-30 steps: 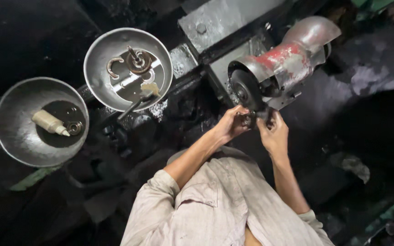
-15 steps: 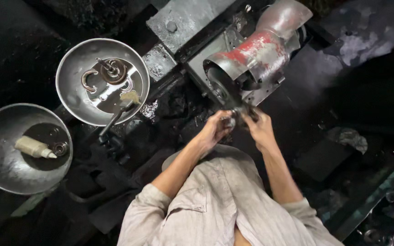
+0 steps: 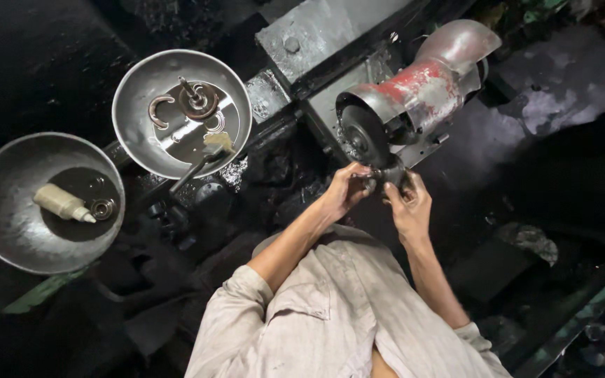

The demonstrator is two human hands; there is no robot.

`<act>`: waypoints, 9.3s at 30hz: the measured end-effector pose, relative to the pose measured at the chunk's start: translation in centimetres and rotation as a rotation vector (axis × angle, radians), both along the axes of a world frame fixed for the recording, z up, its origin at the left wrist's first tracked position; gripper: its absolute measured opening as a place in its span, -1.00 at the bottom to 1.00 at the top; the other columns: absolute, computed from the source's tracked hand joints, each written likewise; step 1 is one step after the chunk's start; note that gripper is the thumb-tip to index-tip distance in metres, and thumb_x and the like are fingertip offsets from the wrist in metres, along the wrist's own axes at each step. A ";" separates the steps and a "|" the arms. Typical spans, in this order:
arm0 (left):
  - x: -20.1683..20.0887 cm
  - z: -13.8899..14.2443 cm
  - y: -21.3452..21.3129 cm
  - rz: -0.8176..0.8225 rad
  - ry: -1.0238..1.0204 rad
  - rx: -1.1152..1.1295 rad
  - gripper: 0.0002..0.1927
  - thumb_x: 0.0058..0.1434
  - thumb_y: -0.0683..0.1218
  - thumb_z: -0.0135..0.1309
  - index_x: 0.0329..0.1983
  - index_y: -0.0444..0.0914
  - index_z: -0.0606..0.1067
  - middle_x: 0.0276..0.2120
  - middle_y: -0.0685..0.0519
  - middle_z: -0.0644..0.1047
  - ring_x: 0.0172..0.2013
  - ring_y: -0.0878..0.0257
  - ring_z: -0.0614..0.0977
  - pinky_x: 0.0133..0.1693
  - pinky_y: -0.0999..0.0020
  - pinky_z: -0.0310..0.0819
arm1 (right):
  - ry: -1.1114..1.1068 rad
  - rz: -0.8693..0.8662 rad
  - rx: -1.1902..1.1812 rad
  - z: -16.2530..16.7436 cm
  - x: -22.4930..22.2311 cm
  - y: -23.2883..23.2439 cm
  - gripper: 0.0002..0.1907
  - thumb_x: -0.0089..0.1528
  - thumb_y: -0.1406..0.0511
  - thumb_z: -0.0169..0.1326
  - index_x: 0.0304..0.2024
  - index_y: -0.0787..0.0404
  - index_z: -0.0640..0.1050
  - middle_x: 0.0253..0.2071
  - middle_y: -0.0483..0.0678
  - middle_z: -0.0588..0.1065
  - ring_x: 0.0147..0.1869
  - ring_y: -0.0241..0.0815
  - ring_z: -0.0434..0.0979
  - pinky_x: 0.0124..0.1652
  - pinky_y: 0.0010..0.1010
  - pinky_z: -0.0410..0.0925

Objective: The person holds a cylindrical metal part against a bench grinder wheel, rotating it to grind the surface. They periodically dip the part into a bowl of liquid and continue grinding. The part is handled one at a time and repeatedly inspected during the process.

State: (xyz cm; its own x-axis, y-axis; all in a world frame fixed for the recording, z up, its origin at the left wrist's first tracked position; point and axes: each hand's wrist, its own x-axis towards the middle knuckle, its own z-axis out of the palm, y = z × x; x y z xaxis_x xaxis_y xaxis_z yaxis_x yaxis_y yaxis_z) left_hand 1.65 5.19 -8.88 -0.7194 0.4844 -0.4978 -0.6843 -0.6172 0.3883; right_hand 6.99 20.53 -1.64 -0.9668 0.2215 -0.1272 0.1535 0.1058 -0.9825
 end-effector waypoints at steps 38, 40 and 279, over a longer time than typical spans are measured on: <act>-0.9 -0.5 0.4 0.097 0.053 0.005 -0.88 0.15 0.00 0.14 -0.31 -0.11 0.52 -0.39 0.22 0.54 -0.40 0.39 0.49 -0.40 0.44 0.20 | 0.138 -0.078 -0.142 -3.5 -0.6 -1.7 -0.52 0.26 0.45 0.15 0.23 0.33 0.41 0.02 -0.06 0.53 0.05 -0.33 0.56 0.02 -0.50 0.46; -1.0 -0.6 0.3 0.094 -0.011 -0.022 -0.87 0.14 0.00 0.12 -0.31 -0.12 0.53 -0.37 0.20 0.56 -0.36 0.39 0.52 -0.33 0.46 0.29 | 0.154 -0.052 -0.122 -3.5 -0.7 -1.9 -0.55 0.27 0.46 0.15 0.21 0.35 0.42 0.02 -0.06 0.54 0.03 -0.34 0.54 0.01 -0.51 0.43; 4.7 0.9 2.9 -0.300 0.320 0.329 -0.04 0.24 0.38 0.13 0.55 -0.19 0.17 0.22 -0.02 0.41 0.16 0.13 0.45 0.18 0.02 0.42 | -0.086 0.147 -0.049 -1.0 3.7 4.9 -0.22 0.14 0.47 0.05 0.41 0.23 0.15 0.17 0.04 0.39 0.20 -0.16 0.44 0.12 -0.24 0.42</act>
State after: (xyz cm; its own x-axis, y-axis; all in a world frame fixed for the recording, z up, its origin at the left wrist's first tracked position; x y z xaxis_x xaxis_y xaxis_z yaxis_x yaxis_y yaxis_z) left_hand 6.35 8.06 -8.01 -0.6165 0.7847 -0.0641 -0.7284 -0.5375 0.4249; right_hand 10.71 25.48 -2.65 -0.9735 0.0700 -0.2178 0.2234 0.0853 -0.9710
